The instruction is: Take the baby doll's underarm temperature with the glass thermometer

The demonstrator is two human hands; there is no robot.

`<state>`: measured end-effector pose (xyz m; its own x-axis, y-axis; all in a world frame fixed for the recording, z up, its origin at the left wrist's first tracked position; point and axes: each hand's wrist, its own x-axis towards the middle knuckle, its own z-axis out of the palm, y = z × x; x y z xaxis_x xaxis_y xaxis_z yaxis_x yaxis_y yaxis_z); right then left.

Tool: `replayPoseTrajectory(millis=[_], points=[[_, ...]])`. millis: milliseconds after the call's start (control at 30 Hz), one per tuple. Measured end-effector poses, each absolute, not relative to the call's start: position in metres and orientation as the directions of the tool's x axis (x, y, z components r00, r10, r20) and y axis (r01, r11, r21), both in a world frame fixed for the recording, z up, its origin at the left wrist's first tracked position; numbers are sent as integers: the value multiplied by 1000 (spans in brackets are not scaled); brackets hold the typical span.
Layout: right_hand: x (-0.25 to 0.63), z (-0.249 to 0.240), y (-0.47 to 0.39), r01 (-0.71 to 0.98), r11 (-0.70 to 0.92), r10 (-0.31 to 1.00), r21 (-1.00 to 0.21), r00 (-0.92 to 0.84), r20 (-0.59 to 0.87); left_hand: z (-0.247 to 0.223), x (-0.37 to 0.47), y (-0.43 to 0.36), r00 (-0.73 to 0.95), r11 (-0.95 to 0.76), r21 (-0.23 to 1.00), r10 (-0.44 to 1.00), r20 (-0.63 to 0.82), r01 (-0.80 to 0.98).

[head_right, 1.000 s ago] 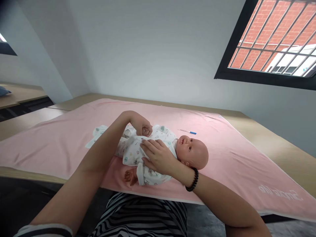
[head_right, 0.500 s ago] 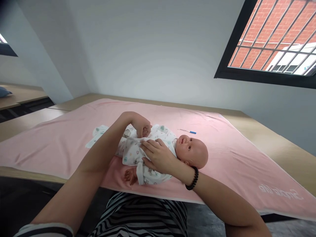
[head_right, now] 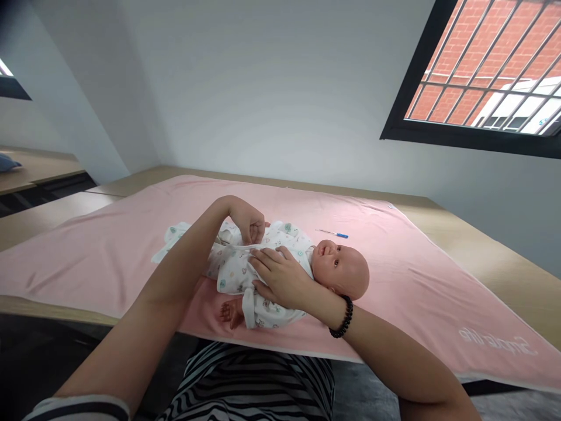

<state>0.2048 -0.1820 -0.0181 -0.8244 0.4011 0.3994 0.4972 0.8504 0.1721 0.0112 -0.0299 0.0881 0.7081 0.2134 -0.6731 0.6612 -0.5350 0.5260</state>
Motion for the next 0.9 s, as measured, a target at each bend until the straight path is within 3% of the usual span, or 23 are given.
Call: replayPoseTrajectory(millis=[167,467,900], points=[[206,-18,-181,485,857,390,173,-830,399,87,13,-31,708,-519,545,184,-682,659],[206,-21,-180,459,867,332,194,-822,462,82,30,-37,611,-537,388,333,-719,749],[204,-18,-185,512,843,412,165,-811,414,79,19,-26,682,-500,518,227,-695,694]])
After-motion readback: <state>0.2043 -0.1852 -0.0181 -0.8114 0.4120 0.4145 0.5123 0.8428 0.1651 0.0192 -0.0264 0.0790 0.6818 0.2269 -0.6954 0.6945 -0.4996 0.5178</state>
